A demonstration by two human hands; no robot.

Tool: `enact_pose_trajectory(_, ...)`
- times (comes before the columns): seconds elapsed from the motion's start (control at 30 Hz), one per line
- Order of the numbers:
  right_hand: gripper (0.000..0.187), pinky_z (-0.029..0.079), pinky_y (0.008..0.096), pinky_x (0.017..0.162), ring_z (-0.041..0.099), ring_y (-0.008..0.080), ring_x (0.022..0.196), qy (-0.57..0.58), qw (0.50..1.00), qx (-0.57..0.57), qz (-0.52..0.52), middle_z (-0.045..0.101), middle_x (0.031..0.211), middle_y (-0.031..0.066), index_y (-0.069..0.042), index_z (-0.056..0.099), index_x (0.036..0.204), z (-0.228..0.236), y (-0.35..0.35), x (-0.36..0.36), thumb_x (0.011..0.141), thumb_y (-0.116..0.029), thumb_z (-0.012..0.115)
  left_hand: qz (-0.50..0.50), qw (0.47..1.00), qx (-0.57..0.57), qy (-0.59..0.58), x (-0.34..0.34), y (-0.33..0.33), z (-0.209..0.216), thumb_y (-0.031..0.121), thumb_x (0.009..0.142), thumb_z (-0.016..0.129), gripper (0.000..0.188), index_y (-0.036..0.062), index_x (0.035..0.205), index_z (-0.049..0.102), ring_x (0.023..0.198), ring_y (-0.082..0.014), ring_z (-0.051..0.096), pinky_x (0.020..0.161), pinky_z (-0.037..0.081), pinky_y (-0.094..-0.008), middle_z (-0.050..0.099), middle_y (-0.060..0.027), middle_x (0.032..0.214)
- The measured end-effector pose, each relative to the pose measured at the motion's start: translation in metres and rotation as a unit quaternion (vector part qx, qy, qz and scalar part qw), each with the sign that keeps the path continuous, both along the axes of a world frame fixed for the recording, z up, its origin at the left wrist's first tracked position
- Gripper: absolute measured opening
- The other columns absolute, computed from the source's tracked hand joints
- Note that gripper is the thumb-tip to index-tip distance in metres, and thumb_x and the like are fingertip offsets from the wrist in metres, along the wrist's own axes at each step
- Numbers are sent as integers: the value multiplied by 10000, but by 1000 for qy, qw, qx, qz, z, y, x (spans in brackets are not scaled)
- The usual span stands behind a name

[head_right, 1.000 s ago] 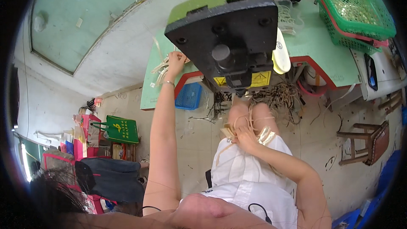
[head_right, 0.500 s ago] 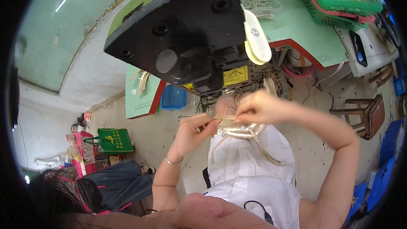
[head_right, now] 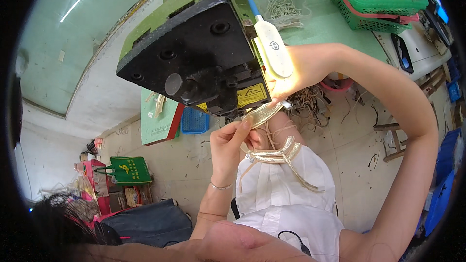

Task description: The person sits on the floor and repeatedly feeds beige cords through a green machine, pulling them through and placing the processed cords on the table. The person handles the cords by hand and uses the machine to process them one at a time.

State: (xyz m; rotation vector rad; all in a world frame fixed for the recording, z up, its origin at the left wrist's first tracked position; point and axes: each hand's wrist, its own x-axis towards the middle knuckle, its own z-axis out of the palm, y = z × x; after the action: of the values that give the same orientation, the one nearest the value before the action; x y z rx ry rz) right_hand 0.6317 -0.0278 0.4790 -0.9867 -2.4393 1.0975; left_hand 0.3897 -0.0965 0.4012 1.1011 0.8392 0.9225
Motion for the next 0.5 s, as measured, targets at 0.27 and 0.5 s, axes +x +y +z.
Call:
enact_pose_trajectory(0.27,240,442,297,598,528,183,617,-62,997,23,-47,572,676,52,-36,585,783,2,-10,-8,776,-254,686,111,993,39,-3,-40,13,-15,135,912,533,206,-18,810,626,510,-83,523,471,391,-207,596,-49,632)
enact_pose_trajectory(0.5,316,443,325,593,557,228,648,4,983,180,30,589,694,54,-30,616,748,-2,-7,-4,746,-330,716,162,965,-49,-200,-65,50,-20,160,891,545,178,15,801,596,505,-35,423,468,301,-162,496,25,591)
